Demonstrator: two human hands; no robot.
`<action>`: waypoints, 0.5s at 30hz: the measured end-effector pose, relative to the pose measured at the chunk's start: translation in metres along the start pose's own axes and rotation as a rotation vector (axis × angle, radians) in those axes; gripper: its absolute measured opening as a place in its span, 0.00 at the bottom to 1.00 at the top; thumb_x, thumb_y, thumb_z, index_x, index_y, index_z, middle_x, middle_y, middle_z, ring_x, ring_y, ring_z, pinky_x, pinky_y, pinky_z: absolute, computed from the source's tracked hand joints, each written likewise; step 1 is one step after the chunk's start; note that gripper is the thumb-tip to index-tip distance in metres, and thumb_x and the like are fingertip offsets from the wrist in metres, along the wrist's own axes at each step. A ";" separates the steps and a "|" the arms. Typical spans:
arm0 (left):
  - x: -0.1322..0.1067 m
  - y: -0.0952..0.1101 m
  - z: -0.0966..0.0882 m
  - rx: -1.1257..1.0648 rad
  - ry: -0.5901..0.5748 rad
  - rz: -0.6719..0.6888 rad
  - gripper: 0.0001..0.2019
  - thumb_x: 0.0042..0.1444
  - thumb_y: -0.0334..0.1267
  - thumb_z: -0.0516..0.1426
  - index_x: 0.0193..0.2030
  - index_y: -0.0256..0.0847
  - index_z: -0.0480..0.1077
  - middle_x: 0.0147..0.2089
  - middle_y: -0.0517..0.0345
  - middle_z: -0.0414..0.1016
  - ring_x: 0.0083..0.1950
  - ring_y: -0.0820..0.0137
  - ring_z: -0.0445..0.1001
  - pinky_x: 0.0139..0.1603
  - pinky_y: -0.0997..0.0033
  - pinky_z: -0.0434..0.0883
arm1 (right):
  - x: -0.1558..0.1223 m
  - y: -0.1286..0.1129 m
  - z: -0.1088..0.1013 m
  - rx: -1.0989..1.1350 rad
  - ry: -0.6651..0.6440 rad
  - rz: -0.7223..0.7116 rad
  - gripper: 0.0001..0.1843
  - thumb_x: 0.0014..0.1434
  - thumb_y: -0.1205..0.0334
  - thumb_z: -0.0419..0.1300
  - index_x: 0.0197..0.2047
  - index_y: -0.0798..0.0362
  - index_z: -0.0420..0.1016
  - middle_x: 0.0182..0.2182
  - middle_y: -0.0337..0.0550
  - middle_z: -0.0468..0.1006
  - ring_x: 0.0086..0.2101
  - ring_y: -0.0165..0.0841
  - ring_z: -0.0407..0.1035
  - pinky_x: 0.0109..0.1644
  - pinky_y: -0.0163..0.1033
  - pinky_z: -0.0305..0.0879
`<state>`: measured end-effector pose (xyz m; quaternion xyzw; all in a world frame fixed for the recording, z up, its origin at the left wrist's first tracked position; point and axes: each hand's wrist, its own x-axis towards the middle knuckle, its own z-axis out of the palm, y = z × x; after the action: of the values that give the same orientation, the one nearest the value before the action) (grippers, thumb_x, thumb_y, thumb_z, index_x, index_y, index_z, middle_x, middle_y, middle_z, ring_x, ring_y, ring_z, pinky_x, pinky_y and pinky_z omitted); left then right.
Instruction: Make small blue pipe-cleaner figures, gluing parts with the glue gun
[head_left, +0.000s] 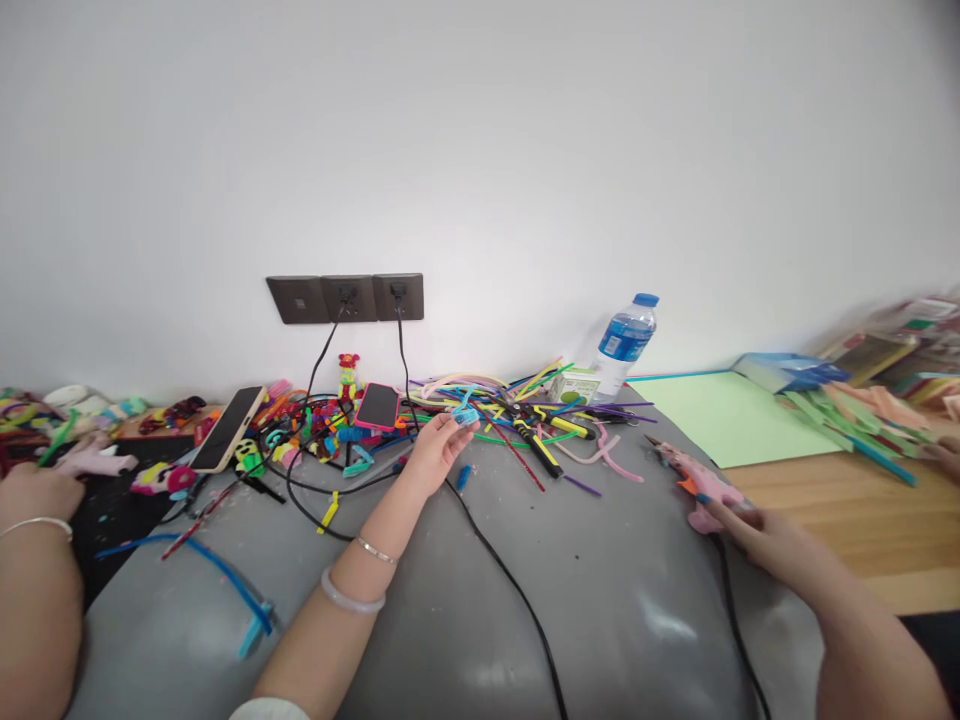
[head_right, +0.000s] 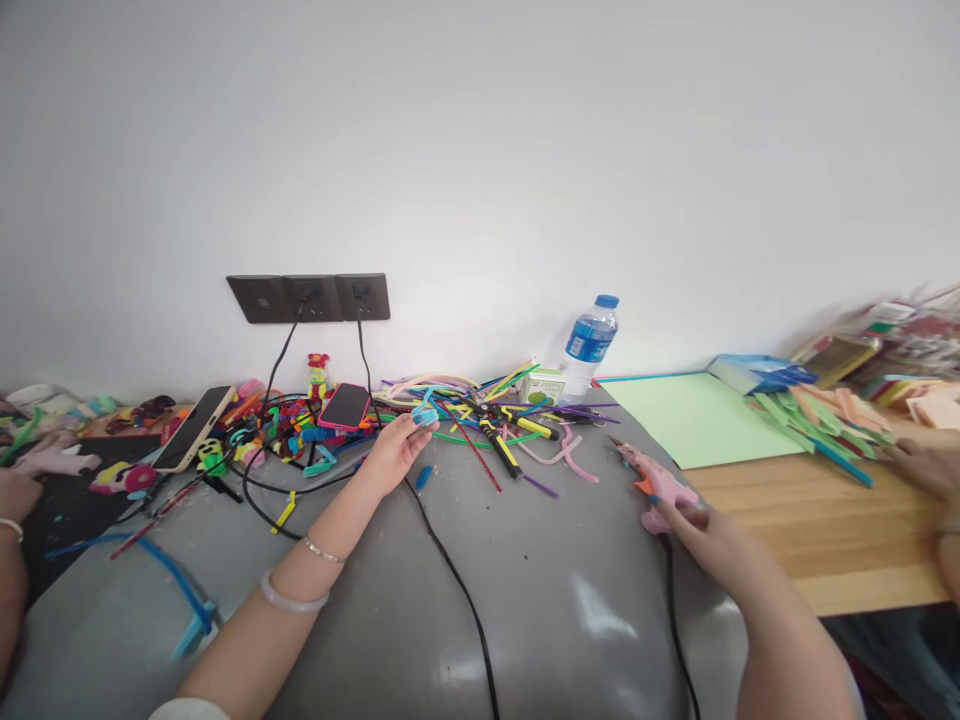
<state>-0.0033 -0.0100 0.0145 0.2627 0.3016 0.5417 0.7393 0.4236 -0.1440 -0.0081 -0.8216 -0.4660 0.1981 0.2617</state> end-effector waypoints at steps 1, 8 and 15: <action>0.000 0.000 0.000 0.006 -0.006 0.004 0.11 0.47 0.32 0.68 0.32 0.37 0.69 0.37 0.54 0.82 0.41 0.67 0.82 0.46 0.71 0.77 | 0.002 -0.010 0.002 -0.046 -0.043 -0.007 0.24 0.48 0.36 0.60 0.14 0.46 0.70 0.11 0.46 0.69 0.16 0.42 0.68 0.23 0.47 0.65; 0.001 -0.002 0.000 0.004 -0.032 0.007 0.11 0.46 0.30 0.68 0.32 0.36 0.70 0.35 0.55 0.81 0.40 0.70 0.82 0.42 0.75 0.76 | 0.013 -0.030 -0.002 -0.067 -0.046 0.162 0.21 0.38 0.43 0.67 0.12 0.49 0.67 0.10 0.48 0.70 0.14 0.43 0.67 0.18 0.46 0.62; 0.005 0.000 0.001 -0.007 0.024 0.006 0.07 0.51 0.29 0.65 0.37 0.35 0.74 0.39 0.54 0.82 0.40 0.71 0.81 0.46 0.75 0.76 | -0.038 -0.031 0.001 0.564 0.061 0.115 0.16 0.46 0.46 0.66 0.25 0.51 0.76 0.19 0.49 0.74 0.18 0.33 0.66 0.19 0.39 0.60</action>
<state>-0.0012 -0.0058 0.0145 0.2546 0.3077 0.5482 0.7349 0.3834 -0.1637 0.0132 -0.7470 -0.3372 0.3095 0.4823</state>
